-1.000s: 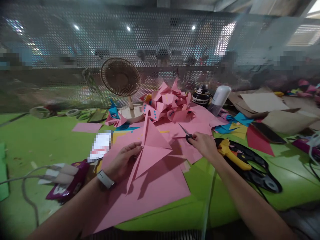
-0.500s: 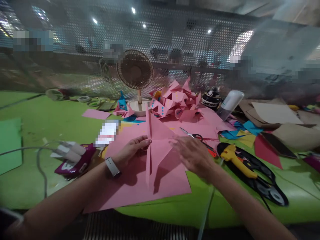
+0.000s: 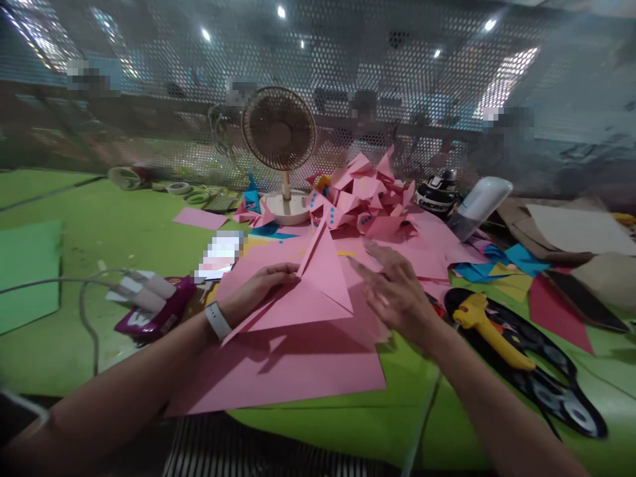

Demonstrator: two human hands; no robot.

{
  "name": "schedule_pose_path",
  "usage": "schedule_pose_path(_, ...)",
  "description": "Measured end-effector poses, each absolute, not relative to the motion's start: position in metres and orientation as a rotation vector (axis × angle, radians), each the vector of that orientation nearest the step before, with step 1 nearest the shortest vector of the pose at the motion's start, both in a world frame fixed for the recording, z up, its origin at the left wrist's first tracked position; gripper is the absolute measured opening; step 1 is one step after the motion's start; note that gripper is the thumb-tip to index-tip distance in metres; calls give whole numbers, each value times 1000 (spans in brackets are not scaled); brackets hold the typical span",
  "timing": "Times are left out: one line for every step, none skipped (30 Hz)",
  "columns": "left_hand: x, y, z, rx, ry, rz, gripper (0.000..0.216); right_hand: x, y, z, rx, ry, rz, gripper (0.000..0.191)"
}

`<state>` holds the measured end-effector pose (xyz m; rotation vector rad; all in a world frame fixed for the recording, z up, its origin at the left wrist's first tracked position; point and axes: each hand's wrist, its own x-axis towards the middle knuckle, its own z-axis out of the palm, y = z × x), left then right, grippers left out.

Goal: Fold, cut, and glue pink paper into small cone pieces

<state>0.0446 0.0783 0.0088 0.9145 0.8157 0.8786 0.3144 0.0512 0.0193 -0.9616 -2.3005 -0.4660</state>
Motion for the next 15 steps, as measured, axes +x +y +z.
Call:
schedule_pose_path(43,79,10,942,803,836,21,317,51,20,-966,-2289,-423,66)
schedule_pose_path(41,79,11,974,786,805,22,319,50,21,-954,-2317,-382,64)
schedule_pose_path(39,80,11,1019,756,748,24,319,48,21,-926,-2373,-348,60)
schedule_pose_path(37,80,10,1061,738,695,26,319,46,21,-880,-2442,-320,54)
schedule_pose_path(35,80,9,1103,722,646,28,317,43,21,-822,-2505,-298,48)
schedule_pose_path(34,80,8,1147,710,595,29,315,41,20,-755,-2557,-279,41)
schedule_pose_path(33,80,7,1191,702,544,30,312,39,19,-688,-2595,-254,34)
schedule_pose_path(32,80,6,1241,692,491,31,310,37,17,-632,-2614,-213,29)
schedule_pose_path(31,80,7,1304,679,427,35,307,36,15,-598,-2621,-147,25)
schedule_pose_path(30,80,8,1382,666,358,40,305,35,13,-580,-2616,-58,23)
schedule_pose_path(30,80,11,1480,659,289,47,303,33,11,-576,-2598,41,21)
schedule_pose_path(30,79,15,1603,660,230,55,300,32,10,-589,-2567,135,20)
schedule_pose_path(30,78,20,1748,678,203,61,298,31,8,-622,-2525,212,19)
schedule_pose_path(31,76,25,1913,711,199,63,297,30,7,-669,-2477,271,18)
schedule_pose_path(32,74,29,2083,736,215,59,295,29,6,-723,-2427,319,18)
